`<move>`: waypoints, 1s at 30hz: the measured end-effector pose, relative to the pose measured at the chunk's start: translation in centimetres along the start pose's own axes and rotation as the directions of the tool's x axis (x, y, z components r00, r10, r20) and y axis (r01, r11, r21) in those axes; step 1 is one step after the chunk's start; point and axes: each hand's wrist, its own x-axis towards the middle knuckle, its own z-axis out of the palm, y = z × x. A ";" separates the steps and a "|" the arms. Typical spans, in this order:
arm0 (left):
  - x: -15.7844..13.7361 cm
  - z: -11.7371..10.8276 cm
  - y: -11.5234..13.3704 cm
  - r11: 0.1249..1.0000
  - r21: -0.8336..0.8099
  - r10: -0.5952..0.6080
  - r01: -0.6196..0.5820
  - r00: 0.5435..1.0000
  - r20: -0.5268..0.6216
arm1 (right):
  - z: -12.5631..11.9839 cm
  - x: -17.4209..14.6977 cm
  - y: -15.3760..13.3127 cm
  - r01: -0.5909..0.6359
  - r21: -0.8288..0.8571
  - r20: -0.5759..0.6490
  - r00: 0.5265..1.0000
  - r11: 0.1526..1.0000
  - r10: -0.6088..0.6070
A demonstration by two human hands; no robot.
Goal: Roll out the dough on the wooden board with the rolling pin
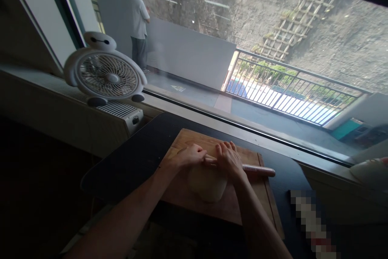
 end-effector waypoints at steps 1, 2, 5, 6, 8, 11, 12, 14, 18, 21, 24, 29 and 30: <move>-0.1 0.0 0.0 1.000 0.002 0.006 -0.006 1.000 0.003 | -0.1 0.3 0.0 0.021 0.008 0.006 1.000 1.000 -0.021; -0.2 0.0 0.0 1.000 0.002 0.013 -0.013 1.000 0.005 | 0.0 0.0 0.1 0.034 0.012 -0.010 0.999 0.999 -0.034; 0.1 0.0 -0.1 1.000 0.003 0.020 -0.021 1.000 0.022 | 1.0 -3.8 0.3 0.051 0.008 -0.101 0.994 0.999 -0.050; 0.3 0.0 0.0 1.000 0.003 0.020 -0.020 0.999 0.033 | 1.4 -5.0 0.4 0.063 0.001 -0.126 0.990 0.998 -0.062; 1.0 0.1 0.3 1.000 0.007 0.021 -0.022 0.998 0.066 | 1.8 -6.2 0.5 0.070 -0.011 -0.161 0.984 0.997 -0.071; 1.7 -0.1 1.0 0.999 0.022 0.026 -0.029 0.993 0.119 | 1.6 -4.1 0.8 0.009 0.014 -0.175 0.985 1.000 -0.006; 1.7 -0.2 1.1 0.999 0.028 0.025 -0.029 0.992 0.120 | 1.4 -3.0 1.0 -0.014 0.033 -0.162 0.987 0.999 0.019; 1.3 -0.5 0.8 0.999 0.036 0.023 -0.026 0.997 0.070 | 1.0 -1.4 1.4 -0.035 0.070 -0.121 0.992 0.997 0.043; 0.0 -1.2 -0.9 0.999 0.045 0.016 -0.012 0.996 -0.084 | 1.3 -1.7 1.5 0.013 0.096 -0.066 0.998 0.995 -0.006; -0.3 -1.0 -1.6 0.999 0.049 0.006 -0.001 0.995 -0.101 | 1.8 -0.6 0.6 0.007 0.115 -0.101 0.995 0.993 0.005; -0.2 -0.5 -1.5 0.999 0.053 -0.001 0.006 0.995 -0.096 | 1.6 2.4 -0.3 -0.058 0.144 -0.097 0.993 0.988 0.072; 0.0 -0.4 -1.7 0.999 0.039 -0.012 0.016 0.996 -0.088 | 1.5 0.9 -1.0 0.136 0.110 -0.148 0.982 0.985 -0.119; 0.1 -0.4 -1.8 0.999 0.035 -0.018 0.021 0.996 -0.088 | 1.7 -0.1 -1.1 0.176 0.095 -0.166 0.973 0.980 -0.158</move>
